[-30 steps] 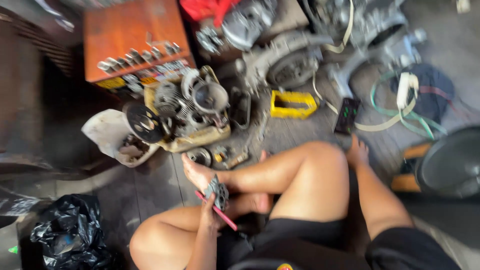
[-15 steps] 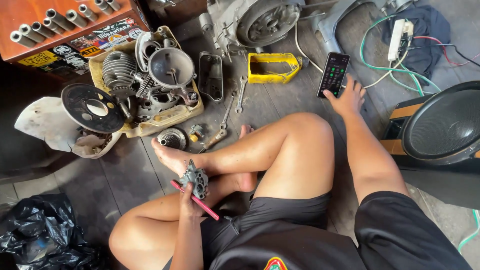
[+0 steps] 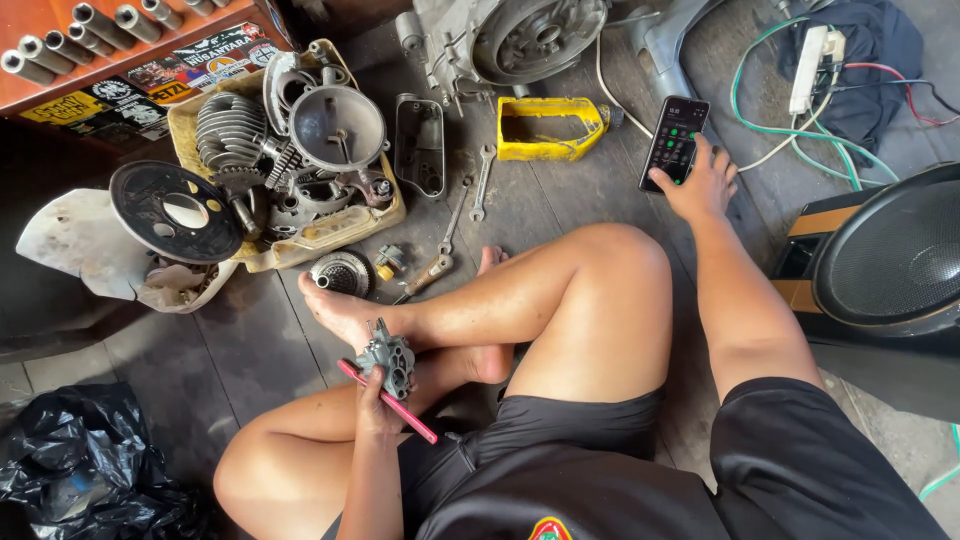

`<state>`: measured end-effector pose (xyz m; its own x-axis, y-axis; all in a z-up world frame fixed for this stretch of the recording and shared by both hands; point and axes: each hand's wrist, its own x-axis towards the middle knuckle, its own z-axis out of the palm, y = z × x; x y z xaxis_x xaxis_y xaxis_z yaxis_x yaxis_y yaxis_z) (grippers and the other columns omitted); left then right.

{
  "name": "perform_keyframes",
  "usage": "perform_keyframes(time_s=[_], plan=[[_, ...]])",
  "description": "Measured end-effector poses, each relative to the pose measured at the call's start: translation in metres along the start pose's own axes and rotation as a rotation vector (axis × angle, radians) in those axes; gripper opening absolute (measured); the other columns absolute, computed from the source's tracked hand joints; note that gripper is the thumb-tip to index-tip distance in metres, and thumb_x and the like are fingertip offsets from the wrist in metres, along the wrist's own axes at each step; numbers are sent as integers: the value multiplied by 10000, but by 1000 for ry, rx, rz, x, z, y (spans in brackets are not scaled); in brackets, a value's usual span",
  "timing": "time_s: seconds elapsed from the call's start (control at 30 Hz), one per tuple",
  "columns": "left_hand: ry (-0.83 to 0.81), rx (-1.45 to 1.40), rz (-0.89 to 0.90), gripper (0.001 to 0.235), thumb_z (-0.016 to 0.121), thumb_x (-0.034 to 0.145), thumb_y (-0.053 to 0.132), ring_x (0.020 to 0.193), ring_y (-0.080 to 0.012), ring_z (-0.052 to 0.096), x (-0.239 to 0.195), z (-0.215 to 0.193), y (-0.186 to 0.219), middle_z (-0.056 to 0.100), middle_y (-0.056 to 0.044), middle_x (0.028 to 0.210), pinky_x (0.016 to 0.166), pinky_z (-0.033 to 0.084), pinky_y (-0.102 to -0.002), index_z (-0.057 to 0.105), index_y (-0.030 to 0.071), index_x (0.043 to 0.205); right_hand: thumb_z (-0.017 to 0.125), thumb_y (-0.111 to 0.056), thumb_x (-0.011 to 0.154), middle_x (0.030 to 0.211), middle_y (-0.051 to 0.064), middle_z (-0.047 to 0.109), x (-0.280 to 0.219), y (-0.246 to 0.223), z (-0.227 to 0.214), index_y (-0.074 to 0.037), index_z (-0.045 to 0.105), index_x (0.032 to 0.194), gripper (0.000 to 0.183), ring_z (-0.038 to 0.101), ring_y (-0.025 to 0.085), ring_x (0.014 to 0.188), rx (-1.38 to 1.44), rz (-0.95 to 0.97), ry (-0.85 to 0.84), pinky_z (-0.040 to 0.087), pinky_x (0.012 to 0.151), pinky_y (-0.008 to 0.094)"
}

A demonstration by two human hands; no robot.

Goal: Cleaning the ports and internal components of a motorcycle carburetor using a brush and a small tool.

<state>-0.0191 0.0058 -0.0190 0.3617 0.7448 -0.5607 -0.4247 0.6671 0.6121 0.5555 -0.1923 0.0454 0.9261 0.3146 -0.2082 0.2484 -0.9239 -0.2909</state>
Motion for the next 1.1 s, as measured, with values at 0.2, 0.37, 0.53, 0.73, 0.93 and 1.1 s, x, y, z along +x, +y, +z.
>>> perform_keyframes(time_s=[0.2,0.37,0.53,0.73,0.93,1.1], plan=[[-2,16,1,361,805,865,280,637,-341,763,-3,3,1,756,-186,856,510,651,-509,604,97,1102,693,-644,942,1553,166,288,-1,-5,-3,-318,236,1591,858,279,403,1426,-23,11,-40,301,1124,605],[-122,69,-66,483,720,913,270,682,-273,682,11,-33,-6,684,-212,955,558,574,-364,548,-27,1252,705,-668,827,1505,287,334,10,6,14,-212,301,1597,982,371,525,1267,-41,-130,137,279,1037,662],[-92,27,-137,499,702,897,233,703,-293,649,16,-29,-9,675,-248,995,575,550,-393,560,-63,1273,691,-671,787,1540,284,321,15,8,19,-218,320,1594,997,357,515,1297,-54,-72,129,266,1052,655],[-105,14,-114,443,696,888,212,634,-272,625,14,-16,-8,681,-236,894,566,529,-372,593,-83,1202,662,-703,771,1519,284,356,19,11,23,-232,328,1603,1012,374,519,1284,-73,-46,118,275,1052,656],[-55,-3,-140,468,704,873,216,660,-292,631,16,-9,-8,689,-266,954,571,534,-372,586,-77,1219,608,-738,776,1505,268,360,24,11,18,-250,278,1631,1038,387,521,1278,-114,10,34,293,1052,666],[-45,-8,-152,486,718,854,225,639,-292,620,15,-4,-6,684,-270,928,553,515,-368,592,-81,1210,631,-700,783,1502,266,374,22,14,21,-229,257,1641,1047,409,508,1271,-115,-15,74,307,1047,644]])
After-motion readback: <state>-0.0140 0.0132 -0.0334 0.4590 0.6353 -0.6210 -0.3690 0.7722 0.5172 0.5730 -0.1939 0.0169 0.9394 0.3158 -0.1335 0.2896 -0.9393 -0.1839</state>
